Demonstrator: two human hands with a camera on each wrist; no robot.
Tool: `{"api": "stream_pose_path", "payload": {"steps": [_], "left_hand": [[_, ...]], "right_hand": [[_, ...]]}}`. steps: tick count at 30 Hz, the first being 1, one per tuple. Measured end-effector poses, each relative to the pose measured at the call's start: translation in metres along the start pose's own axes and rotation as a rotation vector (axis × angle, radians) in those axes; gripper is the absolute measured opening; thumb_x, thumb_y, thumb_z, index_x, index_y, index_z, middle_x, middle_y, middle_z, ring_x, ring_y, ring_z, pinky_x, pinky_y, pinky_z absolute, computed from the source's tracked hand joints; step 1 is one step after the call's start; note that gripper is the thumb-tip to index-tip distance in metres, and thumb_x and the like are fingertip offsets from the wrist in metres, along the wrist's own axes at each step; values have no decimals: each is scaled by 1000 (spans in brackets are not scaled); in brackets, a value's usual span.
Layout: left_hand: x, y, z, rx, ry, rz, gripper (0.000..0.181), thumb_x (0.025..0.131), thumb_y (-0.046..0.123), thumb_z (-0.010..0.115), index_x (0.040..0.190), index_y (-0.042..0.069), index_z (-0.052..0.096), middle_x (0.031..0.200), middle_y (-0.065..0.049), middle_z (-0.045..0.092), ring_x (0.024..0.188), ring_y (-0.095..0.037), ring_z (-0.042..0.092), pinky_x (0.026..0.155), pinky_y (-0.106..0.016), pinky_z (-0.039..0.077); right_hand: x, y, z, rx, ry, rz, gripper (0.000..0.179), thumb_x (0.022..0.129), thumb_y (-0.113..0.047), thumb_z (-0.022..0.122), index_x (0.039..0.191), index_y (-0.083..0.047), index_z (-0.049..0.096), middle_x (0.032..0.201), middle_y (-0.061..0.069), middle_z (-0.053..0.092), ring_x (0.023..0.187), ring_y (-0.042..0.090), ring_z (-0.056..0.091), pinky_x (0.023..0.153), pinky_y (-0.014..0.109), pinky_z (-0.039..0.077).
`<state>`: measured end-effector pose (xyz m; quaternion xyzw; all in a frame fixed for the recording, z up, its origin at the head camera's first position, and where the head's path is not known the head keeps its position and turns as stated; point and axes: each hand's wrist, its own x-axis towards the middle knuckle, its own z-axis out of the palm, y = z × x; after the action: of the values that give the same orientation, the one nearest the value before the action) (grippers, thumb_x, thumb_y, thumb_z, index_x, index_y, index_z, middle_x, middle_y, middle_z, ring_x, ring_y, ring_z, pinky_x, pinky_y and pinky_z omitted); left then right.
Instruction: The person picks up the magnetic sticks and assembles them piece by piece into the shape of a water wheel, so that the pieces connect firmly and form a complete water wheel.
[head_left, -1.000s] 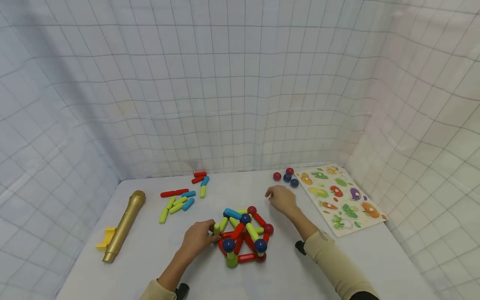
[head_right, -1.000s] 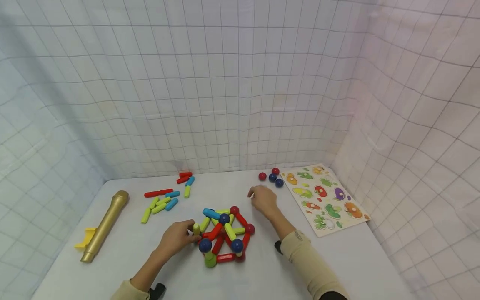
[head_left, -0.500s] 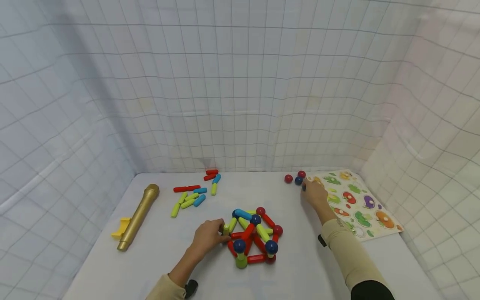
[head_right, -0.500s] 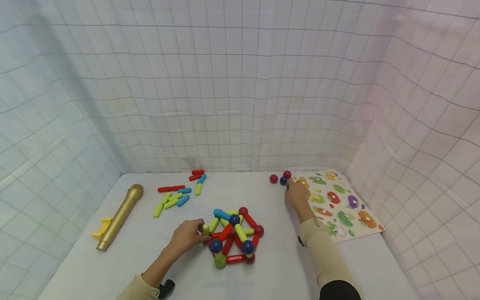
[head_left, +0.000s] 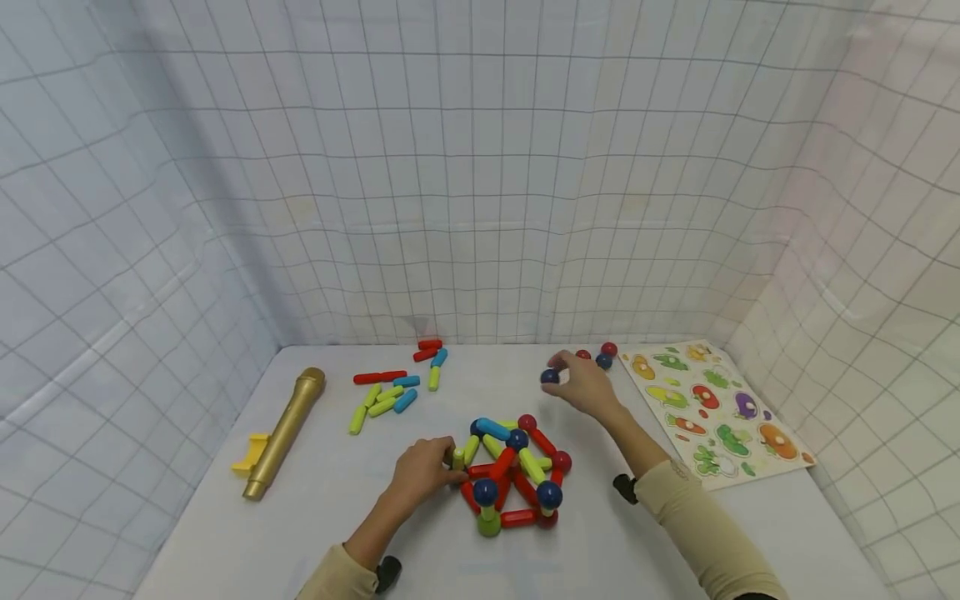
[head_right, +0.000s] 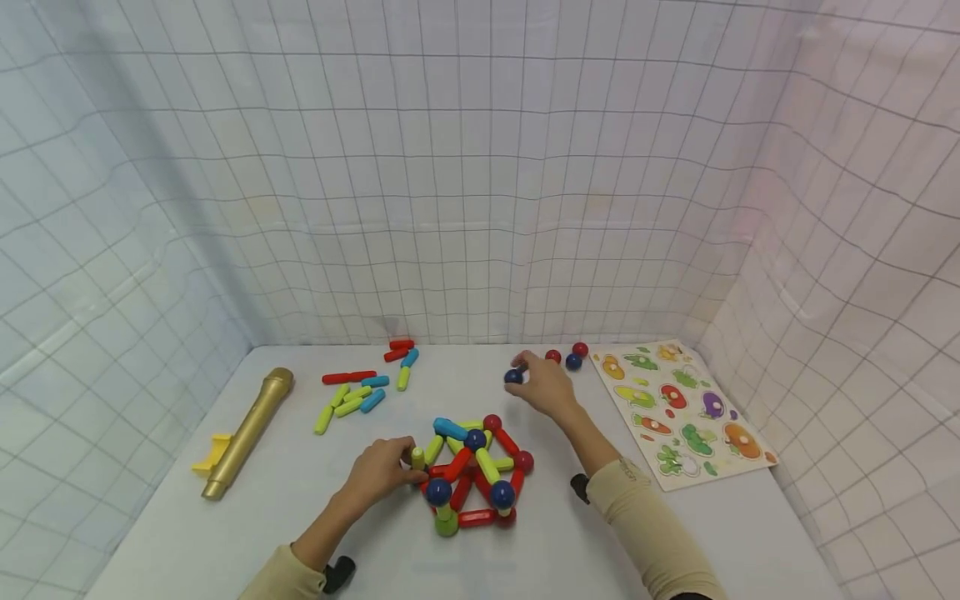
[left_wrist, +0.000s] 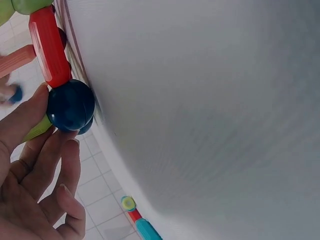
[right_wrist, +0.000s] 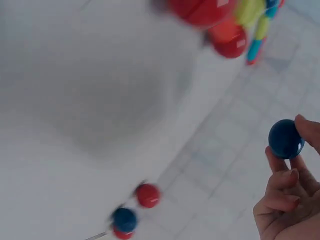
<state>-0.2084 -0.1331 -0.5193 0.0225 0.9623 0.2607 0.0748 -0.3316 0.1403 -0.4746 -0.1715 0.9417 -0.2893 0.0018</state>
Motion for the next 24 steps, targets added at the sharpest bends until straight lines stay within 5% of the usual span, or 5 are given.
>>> {"api": "stream_pose_path", "payload": {"steps": [4, 7, 12, 24], "left_hand": [[1, -3, 1, -2, -5, 23, 38, 74, 28, 84, 103, 10, 69, 89, -3, 72, 77, -15, 59, 71, -33, 52], [2, -6, 0, -12, -3, 51, 42, 75, 29, 83, 110, 10, 69, 92, -4, 74, 82, -17, 62, 75, -38, 54], [0, -8, 0, -39, 3, 88, 39, 77, 27, 82, 110, 10, 70, 92, -5, 74, 83, -18, 63, 75, -39, 54], [1, -8, -1, -81, 4, 65, 31, 76, 22, 83, 103, 10, 71, 88, -3, 73, 79, -15, 62, 72, -34, 54]], "right_hand": [[-18, -56, -2, 145, -82, -237, 38, 84, -34, 75, 117, -18, 67, 115, 2, 71, 83, 18, 59, 68, 26, 49], [-28, -84, -1, 191, -157, -319, 36, 85, -37, 74, 117, -22, 67, 112, -2, 72, 75, 14, 53, 61, 21, 44], [-32, -104, 7, 124, -206, -363, 38, 85, -40, 74, 119, -26, 66, 108, -3, 73, 73, 10, 49, 63, 20, 41], [-35, -122, 23, -68, -366, -370, 36, 88, -38, 71, 122, -27, 67, 112, -7, 71, 99, 14, 55, 79, 25, 46]]}}
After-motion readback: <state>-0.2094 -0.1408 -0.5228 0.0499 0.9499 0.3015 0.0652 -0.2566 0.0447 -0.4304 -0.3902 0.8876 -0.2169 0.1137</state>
